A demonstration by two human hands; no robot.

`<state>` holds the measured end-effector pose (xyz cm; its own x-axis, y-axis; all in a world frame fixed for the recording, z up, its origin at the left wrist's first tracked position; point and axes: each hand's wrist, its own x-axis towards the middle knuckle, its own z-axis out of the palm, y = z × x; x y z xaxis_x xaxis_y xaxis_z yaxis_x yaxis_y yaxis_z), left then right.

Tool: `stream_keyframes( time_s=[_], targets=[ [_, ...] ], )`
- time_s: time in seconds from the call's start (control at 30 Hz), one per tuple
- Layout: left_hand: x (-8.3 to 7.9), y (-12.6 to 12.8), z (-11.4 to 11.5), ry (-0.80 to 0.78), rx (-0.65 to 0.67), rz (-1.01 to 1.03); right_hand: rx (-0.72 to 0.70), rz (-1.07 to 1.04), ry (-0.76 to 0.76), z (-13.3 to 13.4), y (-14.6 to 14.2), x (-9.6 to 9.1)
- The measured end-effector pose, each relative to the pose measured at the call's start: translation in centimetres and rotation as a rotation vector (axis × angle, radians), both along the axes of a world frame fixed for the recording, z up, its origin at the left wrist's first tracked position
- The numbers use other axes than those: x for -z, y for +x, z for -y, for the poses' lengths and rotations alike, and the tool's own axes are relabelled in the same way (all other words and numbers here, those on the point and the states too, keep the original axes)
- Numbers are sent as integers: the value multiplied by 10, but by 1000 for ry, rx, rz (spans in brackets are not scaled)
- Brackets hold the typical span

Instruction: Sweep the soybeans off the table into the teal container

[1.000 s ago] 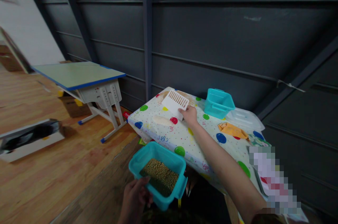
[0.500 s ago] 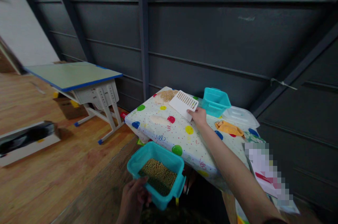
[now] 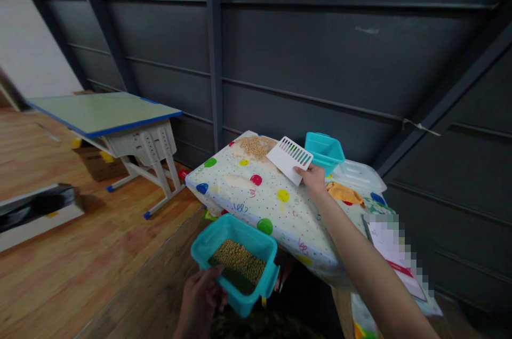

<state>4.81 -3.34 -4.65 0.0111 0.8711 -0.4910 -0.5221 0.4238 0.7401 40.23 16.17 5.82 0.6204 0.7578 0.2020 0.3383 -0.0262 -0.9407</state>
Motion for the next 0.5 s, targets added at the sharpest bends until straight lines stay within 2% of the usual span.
stream_keyframes(
  time_s=[0.17,0.37,0.5],
  targets=[
    [-5,2,1,29,0,-2,-75,10,31,-6,-5,-6],
    [-4,4,1,20,-29,-19,-308,-8,25,-21,-49,1],
    [-10,5,4,38,-63,-12,-294,87,-13,-35,-68,8]
  ],
)
